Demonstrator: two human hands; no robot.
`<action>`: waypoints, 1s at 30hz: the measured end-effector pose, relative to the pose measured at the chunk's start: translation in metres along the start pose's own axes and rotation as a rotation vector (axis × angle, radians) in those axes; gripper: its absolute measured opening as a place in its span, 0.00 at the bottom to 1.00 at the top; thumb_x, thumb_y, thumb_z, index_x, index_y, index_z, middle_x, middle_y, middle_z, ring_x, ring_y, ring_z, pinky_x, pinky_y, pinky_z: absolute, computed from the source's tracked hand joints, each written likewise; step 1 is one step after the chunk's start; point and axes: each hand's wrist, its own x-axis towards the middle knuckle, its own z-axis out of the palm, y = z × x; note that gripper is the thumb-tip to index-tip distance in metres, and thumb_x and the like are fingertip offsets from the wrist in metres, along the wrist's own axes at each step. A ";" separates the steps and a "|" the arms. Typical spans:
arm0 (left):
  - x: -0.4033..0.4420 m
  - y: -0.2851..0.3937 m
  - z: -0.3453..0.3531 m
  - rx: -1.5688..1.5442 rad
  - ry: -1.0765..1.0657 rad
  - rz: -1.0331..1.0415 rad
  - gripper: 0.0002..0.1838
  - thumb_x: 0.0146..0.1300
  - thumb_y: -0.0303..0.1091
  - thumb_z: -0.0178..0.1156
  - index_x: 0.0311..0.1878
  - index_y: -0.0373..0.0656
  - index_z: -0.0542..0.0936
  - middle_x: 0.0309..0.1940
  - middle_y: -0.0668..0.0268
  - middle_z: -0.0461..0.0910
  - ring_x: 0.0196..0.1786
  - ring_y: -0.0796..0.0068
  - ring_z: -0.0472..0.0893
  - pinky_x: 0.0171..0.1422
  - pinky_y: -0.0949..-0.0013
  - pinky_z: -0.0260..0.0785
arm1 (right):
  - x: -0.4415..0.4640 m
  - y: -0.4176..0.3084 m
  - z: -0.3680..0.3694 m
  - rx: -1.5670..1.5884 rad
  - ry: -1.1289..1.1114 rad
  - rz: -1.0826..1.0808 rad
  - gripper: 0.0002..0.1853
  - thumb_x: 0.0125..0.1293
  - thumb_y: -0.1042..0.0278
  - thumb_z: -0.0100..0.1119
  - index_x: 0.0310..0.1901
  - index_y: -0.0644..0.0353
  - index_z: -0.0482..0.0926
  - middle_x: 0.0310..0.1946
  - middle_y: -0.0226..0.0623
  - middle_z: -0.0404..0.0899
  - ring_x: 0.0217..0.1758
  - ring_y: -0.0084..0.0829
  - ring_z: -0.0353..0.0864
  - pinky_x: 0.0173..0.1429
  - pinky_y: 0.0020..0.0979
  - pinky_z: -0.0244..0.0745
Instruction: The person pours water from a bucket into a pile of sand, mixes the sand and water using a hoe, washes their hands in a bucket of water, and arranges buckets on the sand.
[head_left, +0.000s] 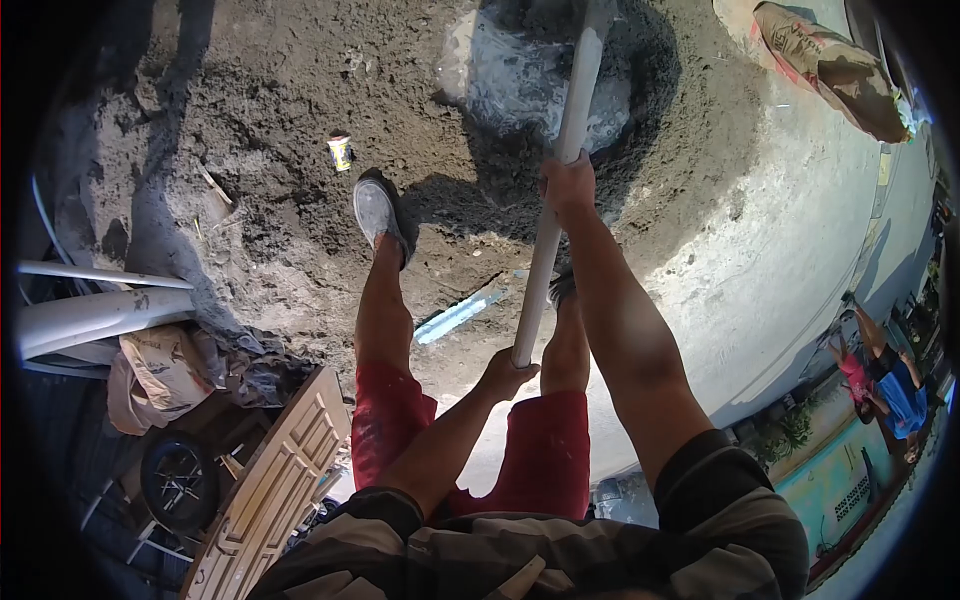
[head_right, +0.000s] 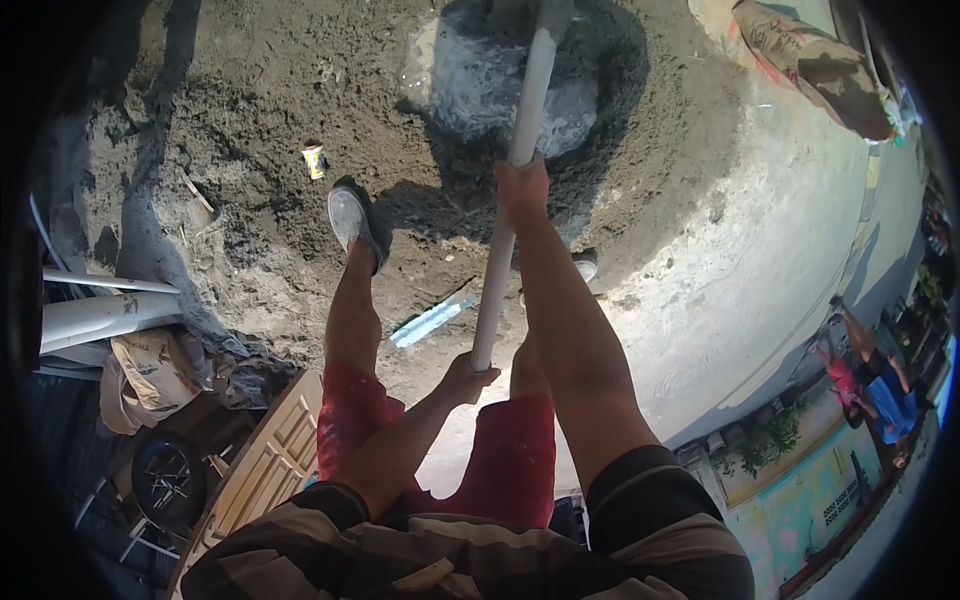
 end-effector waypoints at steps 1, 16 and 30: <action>0.000 -0.014 -0.004 0.034 -0.016 -0.042 0.16 0.54 0.40 0.68 0.30 0.38 0.75 0.22 0.63 0.76 0.26 0.73 0.77 0.33 0.65 0.68 | -0.007 0.011 -0.002 0.053 -0.013 0.001 0.19 0.51 0.71 0.59 0.44 0.70 0.70 0.26 0.38 0.76 0.23 0.27 0.77 0.27 0.31 0.73; 0.009 0.076 -0.018 0.304 0.023 0.231 0.19 0.54 0.42 0.67 0.42 0.37 0.79 0.28 0.54 0.81 0.33 0.56 0.82 0.40 0.58 0.71 | -0.045 -0.089 -0.077 0.385 0.052 -0.226 0.12 0.53 0.75 0.56 0.39 0.65 0.67 0.24 0.37 0.72 0.20 0.27 0.74 0.25 0.29 0.71; -0.004 0.010 -0.050 0.352 0.117 0.056 0.20 0.53 0.42 0.66 0.44 0.38 0.79 0.30 0.52 0.82 0.36 0.54 0.83 0.42 0.58 0.73 | -0.007 0.011 -0.014 0.335 0.090 0.054 0.10 0.52 0.73 0.55 0.36 0.64 0.68 0.20 0.35 0.71 0.18 0.29 0.73 0.23 0.32 0.70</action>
